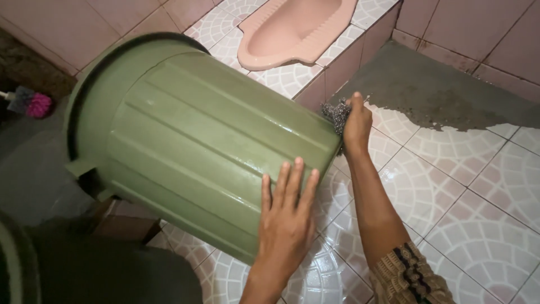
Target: The person scrubs the exterior of a green plastic trash can with a metal scouring pad while it lies on its side. They repeatedly dip a small cup into a nearby water container and pour water over the can to rinse it during the process.
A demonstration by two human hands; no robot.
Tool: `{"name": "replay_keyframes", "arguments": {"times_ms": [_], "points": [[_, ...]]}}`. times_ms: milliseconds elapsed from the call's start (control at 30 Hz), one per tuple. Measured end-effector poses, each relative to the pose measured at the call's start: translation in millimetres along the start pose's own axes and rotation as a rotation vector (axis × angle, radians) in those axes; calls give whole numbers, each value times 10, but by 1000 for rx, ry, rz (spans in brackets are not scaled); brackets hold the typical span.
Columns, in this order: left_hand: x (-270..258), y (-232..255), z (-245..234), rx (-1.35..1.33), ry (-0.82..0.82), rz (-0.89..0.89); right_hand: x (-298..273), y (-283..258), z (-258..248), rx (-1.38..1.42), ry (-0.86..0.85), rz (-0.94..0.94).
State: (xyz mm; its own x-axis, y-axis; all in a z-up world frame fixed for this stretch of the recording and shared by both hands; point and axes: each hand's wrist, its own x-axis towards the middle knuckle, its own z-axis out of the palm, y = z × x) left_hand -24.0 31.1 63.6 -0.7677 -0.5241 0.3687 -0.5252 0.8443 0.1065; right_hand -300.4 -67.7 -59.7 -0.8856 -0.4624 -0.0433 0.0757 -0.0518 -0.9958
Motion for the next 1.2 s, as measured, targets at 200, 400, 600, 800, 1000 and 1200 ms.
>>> {"name": "replay_keyframes", "arguments": {"times_ms": [200, 400, 600, 800, 1000, 1200], "points": [[-287, -277, 84, -68, 187, -124, -138, 32, 3, 193, 50, -11], [-275, -350, 369, -72, 319, -248, -1622, -774, -15, 207, -180, -758], [-358, -440, 575, -39, 356, -301, -1320, -920, 177, -25, -295, -864], [-332, -450, 525, 1, 359, -245, -76, -721, 269, 590, -255, -24], [-346, -416, 555, -13, 336, -275, -884, -605, 145, 927, -321, -244], [-325, -420, 537, -5, 354, -258, -655, -617, 205, 945, -153, -219]]}}
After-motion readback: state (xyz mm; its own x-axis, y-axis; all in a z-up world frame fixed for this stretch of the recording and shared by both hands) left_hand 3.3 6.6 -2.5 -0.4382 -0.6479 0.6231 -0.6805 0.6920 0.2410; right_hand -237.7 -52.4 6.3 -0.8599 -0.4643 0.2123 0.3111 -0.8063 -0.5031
